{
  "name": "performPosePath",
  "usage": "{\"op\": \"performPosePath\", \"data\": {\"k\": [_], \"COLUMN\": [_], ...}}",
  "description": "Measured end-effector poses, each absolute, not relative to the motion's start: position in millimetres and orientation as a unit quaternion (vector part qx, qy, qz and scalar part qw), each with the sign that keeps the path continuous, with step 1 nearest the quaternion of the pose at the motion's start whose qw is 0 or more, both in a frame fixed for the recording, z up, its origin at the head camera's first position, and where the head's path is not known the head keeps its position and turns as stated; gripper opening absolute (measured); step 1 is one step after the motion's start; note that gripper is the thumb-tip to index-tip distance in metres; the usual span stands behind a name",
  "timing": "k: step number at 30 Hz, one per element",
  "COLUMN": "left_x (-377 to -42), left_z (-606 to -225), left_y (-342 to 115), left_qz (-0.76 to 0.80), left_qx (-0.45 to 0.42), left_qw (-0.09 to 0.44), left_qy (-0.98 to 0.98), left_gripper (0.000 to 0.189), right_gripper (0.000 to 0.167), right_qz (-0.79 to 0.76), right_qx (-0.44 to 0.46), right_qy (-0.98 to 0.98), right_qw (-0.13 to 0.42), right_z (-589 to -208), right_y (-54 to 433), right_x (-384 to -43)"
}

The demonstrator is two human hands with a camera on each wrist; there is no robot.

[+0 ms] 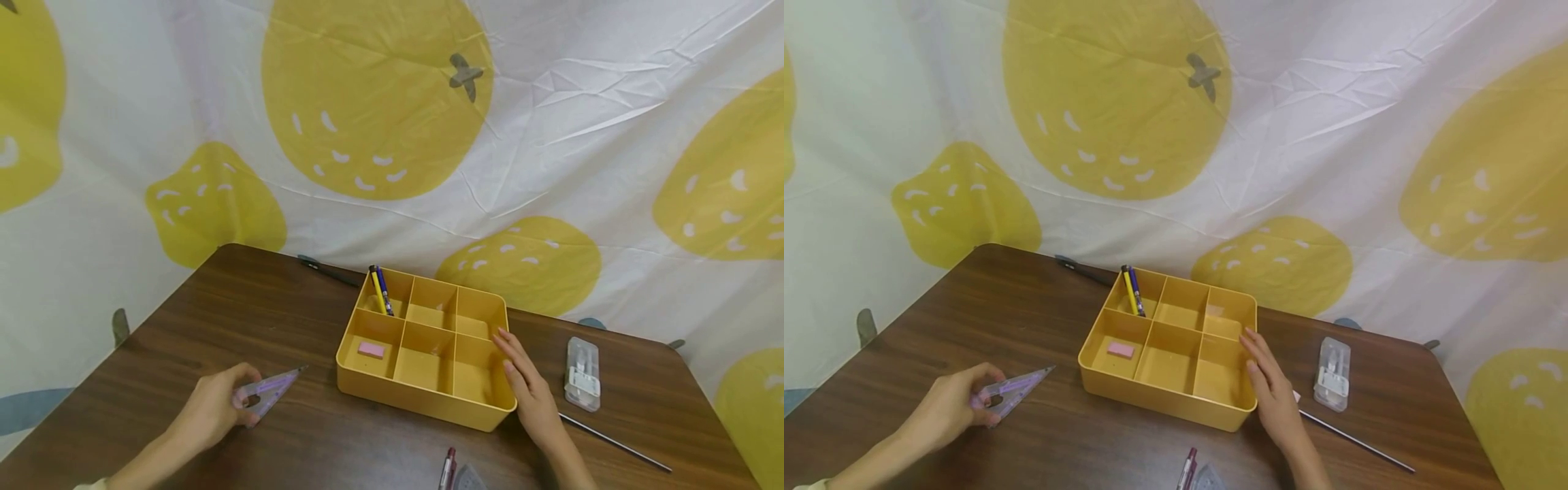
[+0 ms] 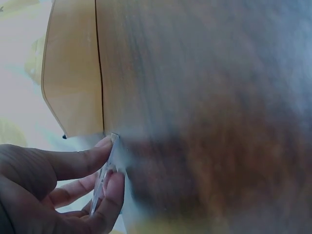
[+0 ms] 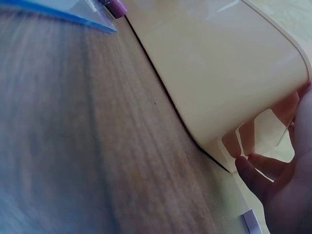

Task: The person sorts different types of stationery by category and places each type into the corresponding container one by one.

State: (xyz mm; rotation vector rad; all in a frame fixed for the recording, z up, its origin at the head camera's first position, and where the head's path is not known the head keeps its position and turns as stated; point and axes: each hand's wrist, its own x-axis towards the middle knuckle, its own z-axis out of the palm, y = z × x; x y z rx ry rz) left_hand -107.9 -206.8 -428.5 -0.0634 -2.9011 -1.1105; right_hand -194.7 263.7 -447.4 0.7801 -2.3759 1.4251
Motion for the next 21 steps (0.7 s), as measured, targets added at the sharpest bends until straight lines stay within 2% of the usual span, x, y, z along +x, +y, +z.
{"op": "performPosePath", "data": {"k": [21], "left_x": [-105.6], "left_z": [-426.2], "left_y": [-208.0], "left_qz": [-0.399], "left_qx": [-0.02], "left_qw": [0.04], "left_qy": [-0.916], "left_gripper": [0.047], "right_gripper": [0.042], "right_qz": [0.492], "right_qx": [0.266], "right_qy": [-0.819], "right_qw": [0.129], "right_z": [-448.7], "right_y": [264.2], "right_x": [-195.3]}}
